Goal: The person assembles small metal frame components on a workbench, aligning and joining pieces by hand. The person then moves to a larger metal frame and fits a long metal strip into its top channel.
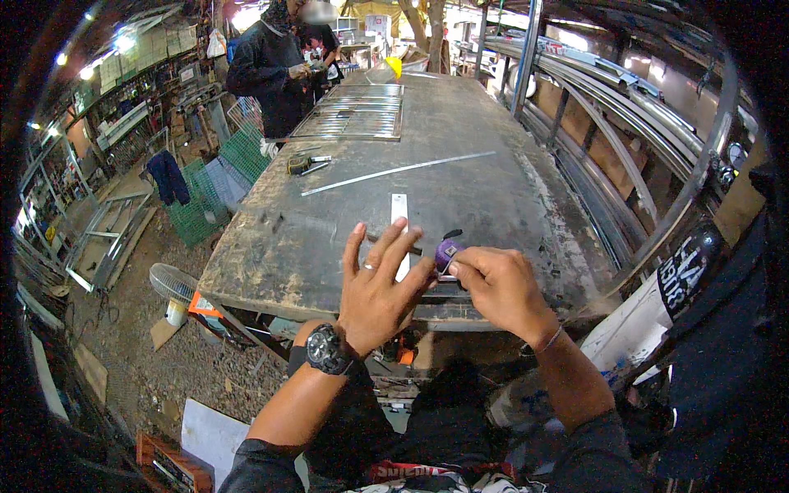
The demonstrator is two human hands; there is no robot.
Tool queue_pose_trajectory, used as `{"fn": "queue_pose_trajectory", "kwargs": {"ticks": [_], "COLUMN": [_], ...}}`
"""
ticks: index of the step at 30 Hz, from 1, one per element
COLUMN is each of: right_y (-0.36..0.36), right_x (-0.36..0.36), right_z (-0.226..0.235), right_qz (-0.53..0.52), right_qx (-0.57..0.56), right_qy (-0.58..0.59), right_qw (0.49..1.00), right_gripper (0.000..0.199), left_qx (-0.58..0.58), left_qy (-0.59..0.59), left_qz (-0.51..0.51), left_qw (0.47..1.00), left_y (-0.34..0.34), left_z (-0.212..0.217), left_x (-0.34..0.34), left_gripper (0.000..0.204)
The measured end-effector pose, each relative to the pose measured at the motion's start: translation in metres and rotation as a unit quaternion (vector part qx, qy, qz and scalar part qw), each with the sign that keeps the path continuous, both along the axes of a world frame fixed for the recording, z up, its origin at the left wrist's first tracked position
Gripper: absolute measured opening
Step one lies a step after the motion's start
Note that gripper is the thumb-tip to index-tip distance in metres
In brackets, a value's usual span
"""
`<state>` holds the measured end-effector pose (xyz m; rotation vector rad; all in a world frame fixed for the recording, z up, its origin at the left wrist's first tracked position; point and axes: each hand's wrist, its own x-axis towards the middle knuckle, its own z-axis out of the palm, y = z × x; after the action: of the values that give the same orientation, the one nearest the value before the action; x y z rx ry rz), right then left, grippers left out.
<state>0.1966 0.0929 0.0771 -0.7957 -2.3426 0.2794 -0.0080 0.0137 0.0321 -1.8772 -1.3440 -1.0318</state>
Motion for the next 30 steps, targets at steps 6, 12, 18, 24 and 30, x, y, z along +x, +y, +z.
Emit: {"fn": "queue_pose_trajectory", "kwargs": {"ticks": [6, 12, 18, 24, 30], "right_y": [-0.009, -0.019, 0.008, 0.038, 0.040], "right_x": [0.002, -0.025, -0.039, -0.048, -0.054], "right_z": [0.046, 0.044, 0.053, 0.074, 0.089], "right_qz": [0.068, 0.004, 0.011, 0.038, 0.030], "right_qx": [0.176, 0.416, 0.445, 0.503, 0.516], "right_qy": [-0.207, -0.085, 0.025, 0.036, 0.041], "right_qw": [0.960, 0.905, 0.895, 0.863, 0.855], "right_gripper": [0.018, 0.021, 0.024, 0.019, 0.020], "left_qx": [-0.057, -0.115, -0.115, -0.171, -0.147], "left_qy": [-0.038, -0.324, -0.424, -0.553, -0.584], "left_qz": [-0.088, -0.065, -0.228, -0.339, -0.357], "left_qw": [0.994, 0.937, 0.869, 0.742, 0.714], "left_y": [0.006, 0.008, 0.020, 0.032, 0.052], "left_z": [0.002, 0.021, 0.047, 0.067, 0.082], "left_x": [-0.011, -0.003, -0.006, -0.012, -0.004], "left_gripper": [0.027, 0.020, 0.033, 0.029, 0.026]}}
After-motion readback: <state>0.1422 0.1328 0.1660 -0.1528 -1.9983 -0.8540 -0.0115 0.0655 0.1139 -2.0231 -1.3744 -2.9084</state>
